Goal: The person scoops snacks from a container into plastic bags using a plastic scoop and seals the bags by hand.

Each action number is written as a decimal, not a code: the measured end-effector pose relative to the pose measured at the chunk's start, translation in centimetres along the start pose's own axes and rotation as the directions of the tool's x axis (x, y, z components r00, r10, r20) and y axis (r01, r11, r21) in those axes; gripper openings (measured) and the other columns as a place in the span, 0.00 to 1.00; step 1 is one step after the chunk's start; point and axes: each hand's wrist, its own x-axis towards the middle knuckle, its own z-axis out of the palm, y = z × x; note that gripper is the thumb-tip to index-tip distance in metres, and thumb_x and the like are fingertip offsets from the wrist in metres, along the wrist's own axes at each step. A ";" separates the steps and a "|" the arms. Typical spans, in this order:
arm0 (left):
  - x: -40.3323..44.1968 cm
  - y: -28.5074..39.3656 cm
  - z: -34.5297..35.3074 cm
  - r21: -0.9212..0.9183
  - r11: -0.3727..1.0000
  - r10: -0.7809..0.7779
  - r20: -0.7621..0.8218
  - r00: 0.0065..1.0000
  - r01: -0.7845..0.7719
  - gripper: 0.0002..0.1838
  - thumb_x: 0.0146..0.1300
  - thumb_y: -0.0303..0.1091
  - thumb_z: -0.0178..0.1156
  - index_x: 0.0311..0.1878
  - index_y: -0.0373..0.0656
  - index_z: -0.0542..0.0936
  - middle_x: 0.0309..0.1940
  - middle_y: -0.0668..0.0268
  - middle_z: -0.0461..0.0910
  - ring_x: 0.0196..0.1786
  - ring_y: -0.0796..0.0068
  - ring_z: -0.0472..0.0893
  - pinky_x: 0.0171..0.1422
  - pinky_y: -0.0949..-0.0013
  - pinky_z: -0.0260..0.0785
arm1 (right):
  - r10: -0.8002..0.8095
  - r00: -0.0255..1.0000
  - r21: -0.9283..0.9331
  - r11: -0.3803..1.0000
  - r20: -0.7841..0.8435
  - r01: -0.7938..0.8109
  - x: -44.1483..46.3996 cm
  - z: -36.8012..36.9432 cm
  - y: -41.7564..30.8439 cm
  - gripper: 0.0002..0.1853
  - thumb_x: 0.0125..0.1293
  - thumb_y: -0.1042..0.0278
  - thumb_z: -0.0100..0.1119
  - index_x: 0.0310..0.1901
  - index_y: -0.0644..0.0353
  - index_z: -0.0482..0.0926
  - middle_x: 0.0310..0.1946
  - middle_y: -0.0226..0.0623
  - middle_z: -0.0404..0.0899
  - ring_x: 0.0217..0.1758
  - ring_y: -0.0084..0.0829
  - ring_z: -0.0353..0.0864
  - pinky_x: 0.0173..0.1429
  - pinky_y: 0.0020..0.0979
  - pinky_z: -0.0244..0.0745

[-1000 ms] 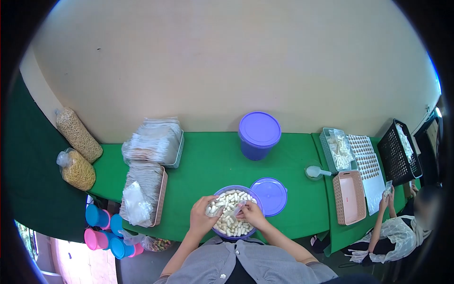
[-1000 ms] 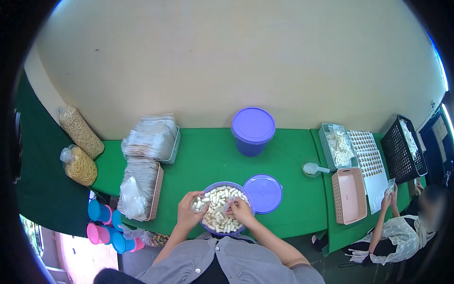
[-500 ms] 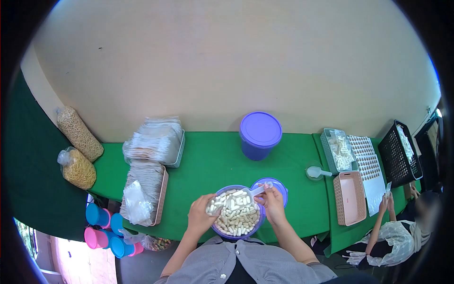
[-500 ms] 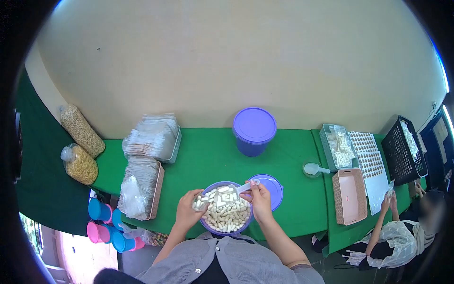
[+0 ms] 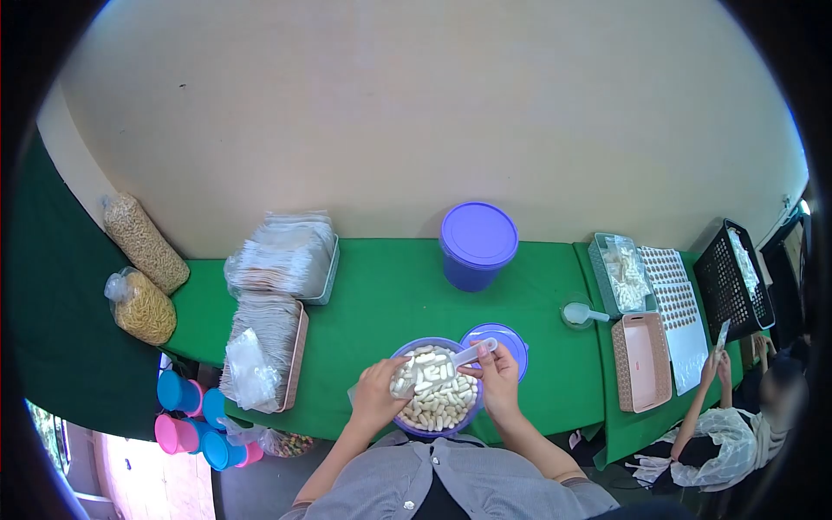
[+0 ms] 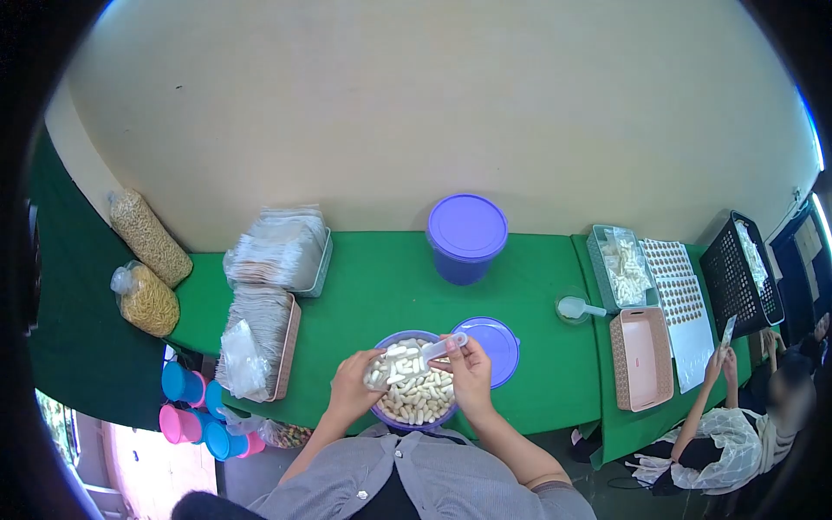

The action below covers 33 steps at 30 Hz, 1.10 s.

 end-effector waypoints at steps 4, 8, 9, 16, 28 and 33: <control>0.1 -0.3 0.2 -0.014 0.999 0.032 0.027 0.999 -0.032 0.33 0.37 0.29 0.73 0.53 0.48 0.75 0.46 0.61 0.79 0.52 0.57 0.77 0.58 0.58 0.67 | -0.004 0.998 -0.014 1.000 0.068 0.005 -0.3 0.0 0.5 0.14 0.72 0.65 0.54 0.49 0.69 0.74 0.43 0.41 0.78 0.45 0.29 0.81 0.47 0.32 0.85; 0.0 -0.6 0.5 -0.007 0.998 0.063 0.027 0.998 -0.063 0.34 0.37 0.29 0.73 0.54 0.47 0.75 0.44 0.60 0.78 0.51 0.56 0.77 0.57 0.57 0.66 | -0.030 0.994 -0.022 0.999 0.104 0.032 -0.5 0.3 0.7 0.13 0.72 0.66 0.53 0.49 0.69 0.74 0.44 0.42 0.78 0.46 0.30 0.80 0.48 0.33 0.84; -0.1 -0.6 0.5 -0.006 0.998 0.067 0.020 0.998 -0.067 0.34 0.37 0.29 0.73 0.54 0.47 0.74 0.44 0.60 0.78 0.51 0.56 0.77 0.56 0.57 0.66 | -0.029 0.994 -0.022 0.999 0.105 0.032 -0.5 0.4 0.7 0.13 0.72 0.66 0.53 0.49 0.69 0.74 0.44 0.42 0.78 0.46 0.30 0.80 0.48 0.33 0.84; 0.0 -0.6 0.3 -0.032 0.997 0.077 0.031 0.997 -0.076 0.34 0.38 0.29 0.74 0.54 0.47 0.75 0.45 0.60 0.78 0.51 0.56 0.77 0.56 0.57 0.66 | -0.065 0.988 -0.050 0.996 0.141 0.073 -0.7 0.7 0.6 0.13 0.72 0.67 0.53 0.49 0.70 0.74 0.43 0.41 0.77 0.46 0.28 0.80 0.48 0.33 0.84; 0.0 -1.0 0.4 -0.056 0.995 0.084 0.047 0.995 -0.081 0.35 0.37 0.29 0.73 0.55 0.47 0.75 0.45 0.60 0.78 0.52 0.56 0.77 0.57 0.58 0.66 | -0.052 0.989 -0.085 0.994 0.141 0.064 -0.4 1.1 0.9 0.12 0.71 0.68 0.54 0.48 0.70 0.74 0.42 0.40 0.78 0.45 0.27 0.79 0.49 0.32 0.83; 0.1 -1.0 0.3 -0.079 0.994 0.081 0.041 0.996 -0.078 0.35 0.37 0.29 0.74 0.55 0.46 0.75 0.45 0.60 0.78 0.51 0.55 0.77 0.57 0.57 0.67 | -0.056 0.982 -0.048 0.997 0.180 0.066 -0.7 1.7 1.3 0.11 0.70 0.71 0.56 0.47 0.70 0.74 0.42 0.39 0.77 0.45 0.26 0.79 0.49 0.32 0.83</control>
